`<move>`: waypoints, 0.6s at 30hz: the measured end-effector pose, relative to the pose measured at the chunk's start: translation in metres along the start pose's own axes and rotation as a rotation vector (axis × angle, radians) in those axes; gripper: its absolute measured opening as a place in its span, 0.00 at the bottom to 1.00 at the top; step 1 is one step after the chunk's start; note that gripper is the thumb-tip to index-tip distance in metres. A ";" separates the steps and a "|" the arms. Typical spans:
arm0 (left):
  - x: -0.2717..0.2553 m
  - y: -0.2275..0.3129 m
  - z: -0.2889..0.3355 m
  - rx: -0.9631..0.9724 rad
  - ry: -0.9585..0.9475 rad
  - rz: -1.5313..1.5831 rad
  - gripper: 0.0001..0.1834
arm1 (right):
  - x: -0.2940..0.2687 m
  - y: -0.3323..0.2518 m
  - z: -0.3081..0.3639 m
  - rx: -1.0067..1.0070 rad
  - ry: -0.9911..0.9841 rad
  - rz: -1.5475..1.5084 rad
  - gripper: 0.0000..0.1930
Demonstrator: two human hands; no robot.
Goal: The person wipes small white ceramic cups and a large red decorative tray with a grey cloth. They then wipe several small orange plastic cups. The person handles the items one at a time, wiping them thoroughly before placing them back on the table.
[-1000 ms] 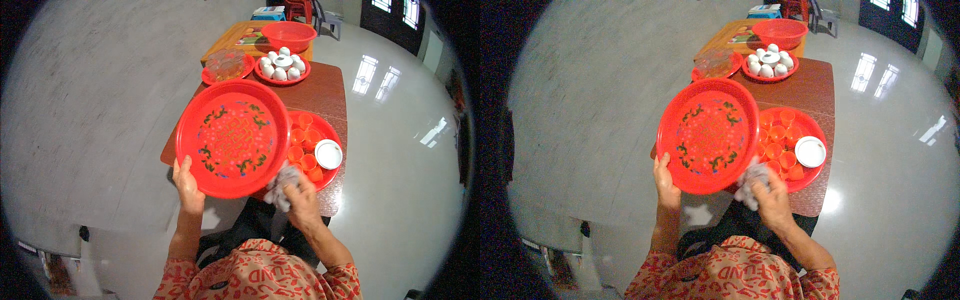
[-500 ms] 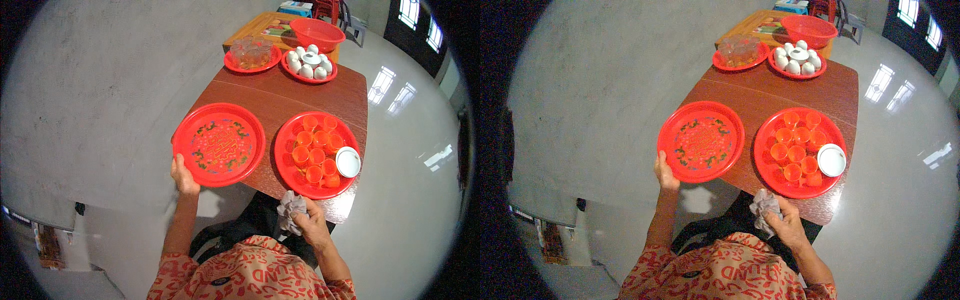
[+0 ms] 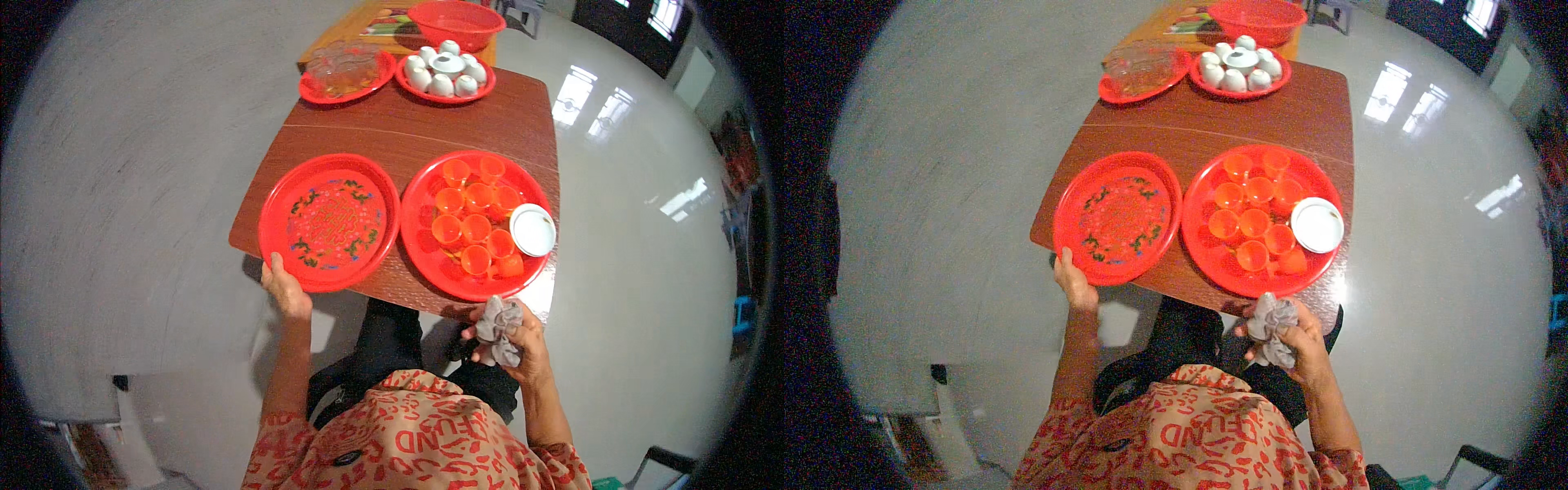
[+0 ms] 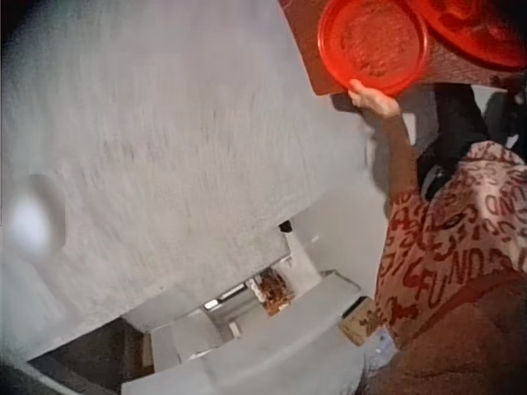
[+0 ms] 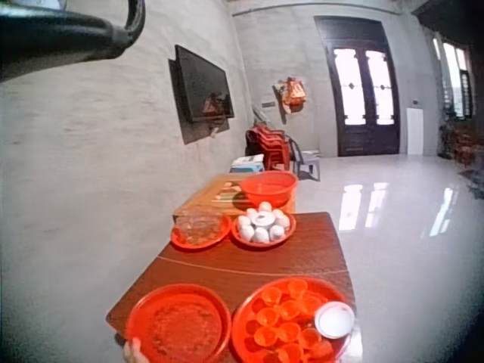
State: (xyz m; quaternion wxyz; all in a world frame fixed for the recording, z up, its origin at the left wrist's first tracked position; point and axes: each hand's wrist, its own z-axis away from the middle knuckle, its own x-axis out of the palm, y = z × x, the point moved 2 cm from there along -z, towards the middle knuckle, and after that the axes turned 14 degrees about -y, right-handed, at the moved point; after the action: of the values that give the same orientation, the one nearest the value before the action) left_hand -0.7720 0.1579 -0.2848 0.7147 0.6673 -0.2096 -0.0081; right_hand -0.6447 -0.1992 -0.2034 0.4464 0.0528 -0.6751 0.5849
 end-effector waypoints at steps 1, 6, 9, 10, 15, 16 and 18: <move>-0.006 -0.006 -0.005 0.009 -0.026 -0.091 0.24 | 0.009 -0.007 -0.001 -0.022 0.002 -0.068 0.17; -0.008 0.000 -0.010 0.036 0.051 -0.493 0.29 | -0.015 -0.003 0.012 -0.073 0.054 0.003 0.17; 0.025 0.034 0.022 0.314 0.197 -0.798 0.25 | -0.035 -0.005 0.027 -0.116 0.186 0.028 0.17; 0.035 0.042 0.030 0.475 0.075 -0.837 0.24 | -0.039 -0.005 0.029 -0.174 0.177 0.006 0.16; 0.125 0.060 0.115 0.892 -0.660 -1.020 0.14 | -0.041 -0.010 0.032 -0.185 0.257 0.140 0.15; 0.138 0.057 0.130 0.910 -0.725 -1.019 0.15 | -0.043 -0.009 0.033 -0.192 0.245 0.174 0.15; 0.157 0.047 0.154 0.970 -0.809 -1.009 0.16 | -0.049 -0.007 0.036 -0.205 0.234 0.209 0.15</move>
State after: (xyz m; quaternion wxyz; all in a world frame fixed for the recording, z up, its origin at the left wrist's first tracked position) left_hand -0.6890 -0.0290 -0.1913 0.1247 0.8627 -0.1057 -0.4785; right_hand -0.6305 -0.2534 -0.2275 0.4619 -0.1318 -0.6765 0.5583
